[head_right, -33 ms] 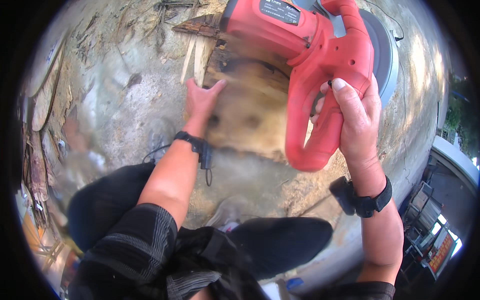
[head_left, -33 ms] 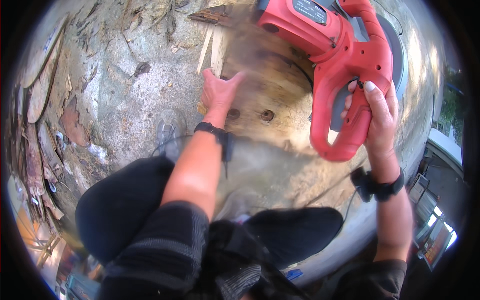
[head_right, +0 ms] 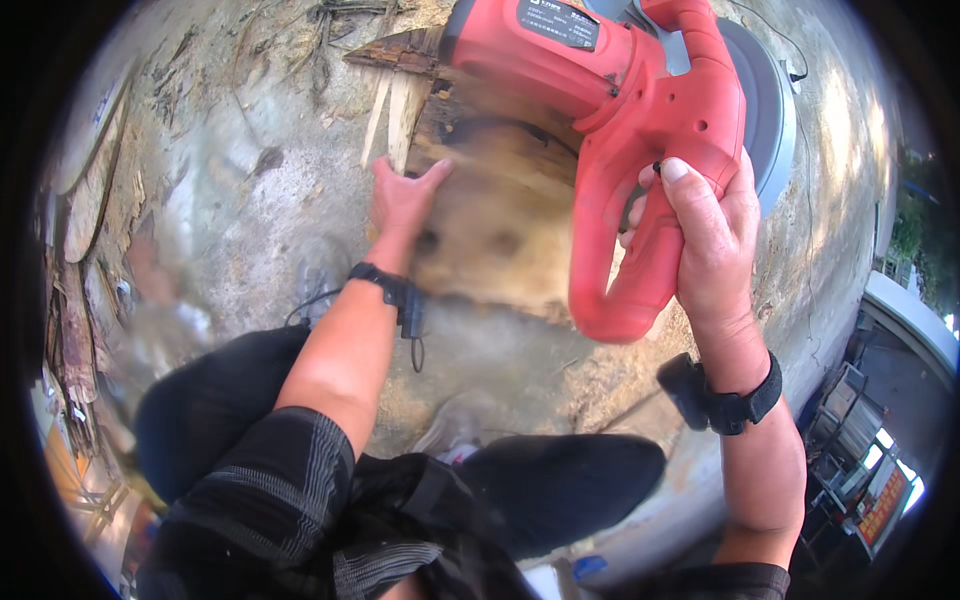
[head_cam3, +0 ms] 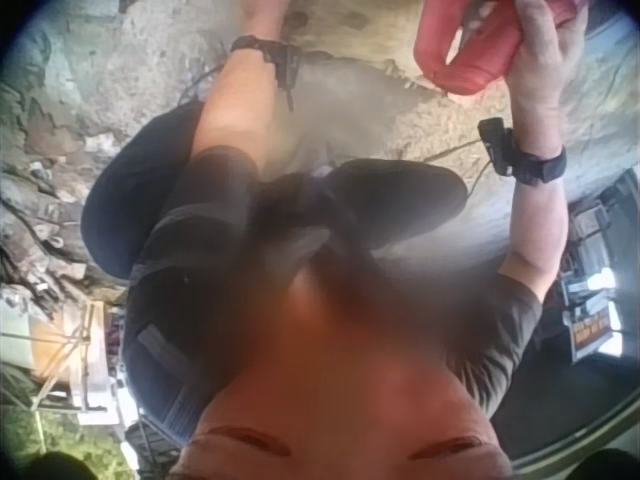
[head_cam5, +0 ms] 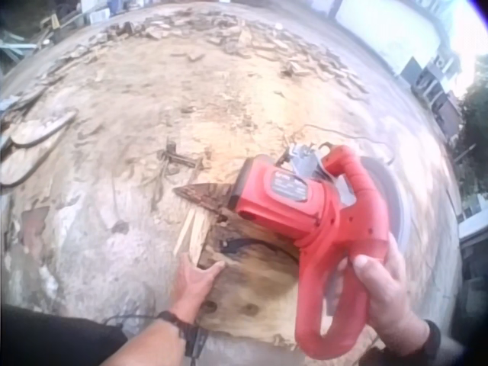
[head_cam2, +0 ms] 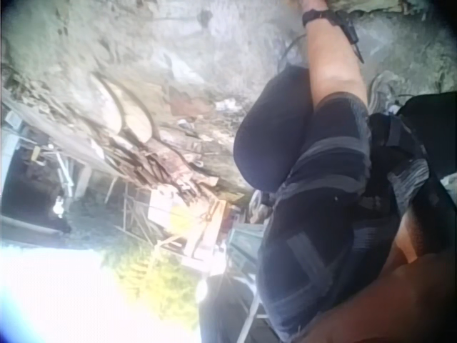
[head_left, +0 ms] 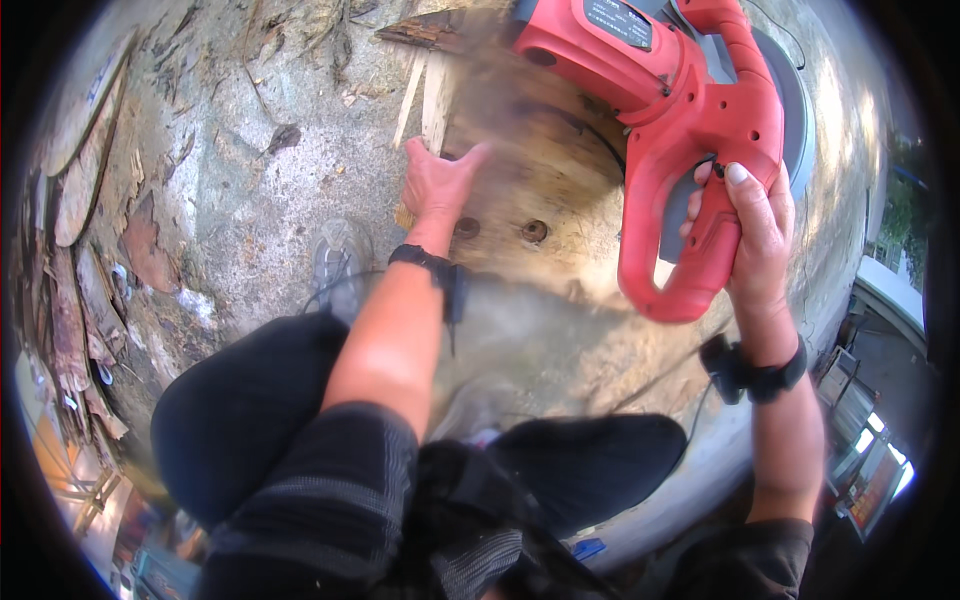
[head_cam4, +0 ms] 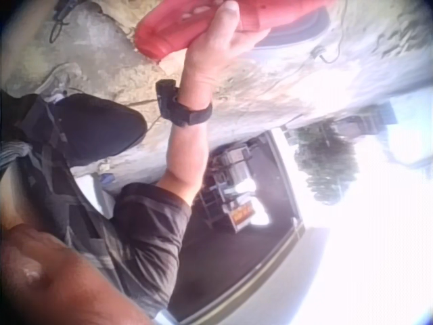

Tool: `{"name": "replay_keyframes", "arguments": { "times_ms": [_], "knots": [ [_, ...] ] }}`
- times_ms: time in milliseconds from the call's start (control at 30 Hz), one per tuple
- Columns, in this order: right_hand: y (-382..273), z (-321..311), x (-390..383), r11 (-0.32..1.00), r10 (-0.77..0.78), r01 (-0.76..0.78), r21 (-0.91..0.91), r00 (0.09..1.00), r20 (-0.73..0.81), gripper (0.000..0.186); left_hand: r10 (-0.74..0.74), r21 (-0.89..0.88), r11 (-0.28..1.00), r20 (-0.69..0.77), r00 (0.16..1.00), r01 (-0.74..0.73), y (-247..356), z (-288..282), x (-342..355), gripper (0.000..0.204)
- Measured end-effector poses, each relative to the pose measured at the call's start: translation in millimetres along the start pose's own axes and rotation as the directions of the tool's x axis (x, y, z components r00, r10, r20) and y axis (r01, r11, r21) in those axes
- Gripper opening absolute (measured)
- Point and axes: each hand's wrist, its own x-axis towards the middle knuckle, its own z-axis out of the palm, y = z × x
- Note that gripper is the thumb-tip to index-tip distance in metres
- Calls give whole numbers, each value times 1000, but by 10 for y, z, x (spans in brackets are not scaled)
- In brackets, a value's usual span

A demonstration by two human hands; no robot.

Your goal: The person positions wood scraps on a miter saw, lowers the blade to cut the wood into smaller sections, and sets the pieces onto a scrap pile.

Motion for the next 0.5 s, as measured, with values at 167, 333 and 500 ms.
{"name": "replay_keyframes", "arguments": {
  "times_ms": [167, 333, 500],
  "knots": [
    [77, 59, -30, 1000, -25, 25, 16, 999, -24, 34, -7, 14, 1000, -5, 1000, 7, -13, 2, 17, 101],
    [169, 97, -58, 998, -50, 50, 36, 999, -13, 37, -2, 14, 1000, -12, 1000, 2, -18, 22, 21, 101],
    [302, 195, -86, 993, -95, 96, 64, 995, -21, 39, 5, 13, 1000, -25, 1000, -5, -49, 35, 42, 101]
  ]
}}
